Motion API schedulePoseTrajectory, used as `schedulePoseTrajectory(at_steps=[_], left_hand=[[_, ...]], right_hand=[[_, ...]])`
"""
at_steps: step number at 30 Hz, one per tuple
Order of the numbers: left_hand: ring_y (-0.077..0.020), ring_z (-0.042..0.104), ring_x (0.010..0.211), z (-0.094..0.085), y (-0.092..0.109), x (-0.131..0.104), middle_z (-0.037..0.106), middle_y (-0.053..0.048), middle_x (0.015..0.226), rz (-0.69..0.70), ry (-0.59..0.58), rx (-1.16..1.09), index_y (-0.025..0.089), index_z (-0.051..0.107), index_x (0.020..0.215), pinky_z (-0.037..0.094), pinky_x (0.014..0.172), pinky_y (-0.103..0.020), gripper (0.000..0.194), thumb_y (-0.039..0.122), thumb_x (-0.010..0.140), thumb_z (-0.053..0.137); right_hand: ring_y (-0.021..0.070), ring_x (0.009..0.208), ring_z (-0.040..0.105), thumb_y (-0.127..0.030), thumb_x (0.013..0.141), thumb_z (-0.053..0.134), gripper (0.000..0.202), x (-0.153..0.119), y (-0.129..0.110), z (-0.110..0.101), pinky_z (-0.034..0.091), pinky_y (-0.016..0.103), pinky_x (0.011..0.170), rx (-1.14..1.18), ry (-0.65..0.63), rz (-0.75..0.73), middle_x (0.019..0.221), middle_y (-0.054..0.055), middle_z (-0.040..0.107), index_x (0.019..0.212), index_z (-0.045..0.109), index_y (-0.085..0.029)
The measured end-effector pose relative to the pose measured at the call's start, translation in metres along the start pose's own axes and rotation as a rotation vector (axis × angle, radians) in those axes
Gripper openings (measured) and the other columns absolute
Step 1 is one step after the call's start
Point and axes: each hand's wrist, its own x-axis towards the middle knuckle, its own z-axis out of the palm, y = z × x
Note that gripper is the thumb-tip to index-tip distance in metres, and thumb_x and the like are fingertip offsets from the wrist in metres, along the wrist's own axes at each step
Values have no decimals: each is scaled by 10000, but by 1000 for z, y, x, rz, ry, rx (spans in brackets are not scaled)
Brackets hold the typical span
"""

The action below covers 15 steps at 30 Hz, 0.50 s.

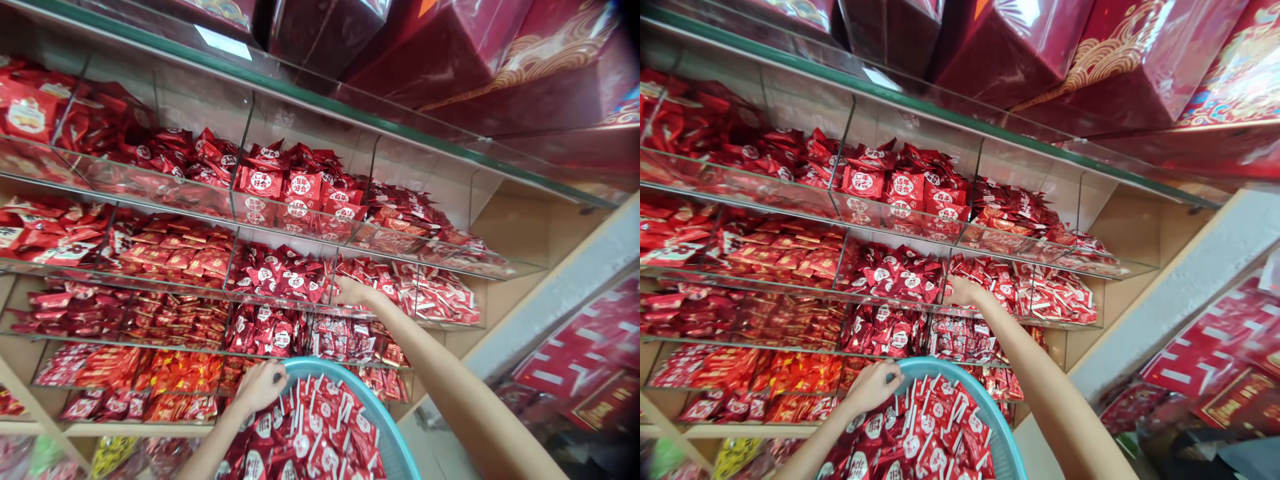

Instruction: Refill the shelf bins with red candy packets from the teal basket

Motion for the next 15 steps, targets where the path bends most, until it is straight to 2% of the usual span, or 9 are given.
schedulePoseTrajectory(at_steps=[6, 10, 15], left_hand=[[-146, 582, 728, 0, -1, 0, 611, 21, 820, 4, 1, 8, 265, 608, 734, 357, 638, -222, 331, 462, 811, 354], [-146, 582, 738, -3, 2, 1, 612, 15, 836, -13, -26, 3, 257, 610, 743, 360, 646, -221, 330, 467, 808, 363], [-140, 582, 739, -5, 3, 1, 612, 16, 840, -6, -43, -4, 260, 610, 765, 359, 647, -220, 329, 465, 813, 357]], right_hand=[[188, 867, 584, -206, 513, 708, 621, 1, -3, -3, 432, 246, 758, -14, -23, 2, 988, 35, 636, 1108, 532, -181], [184, 827, 594, -210, 534, 706, 525, -3, -4, 1, 439, 245, 738, 9, 38, -28, 915, 22, 656, 1041, 571, -187], [207, 950, 562, -186, 600, 658, 537, -9, 3, 9, 416, 279, 823, 41, 127, -31, 1043, 78, 617, 1116, 515, -149]])
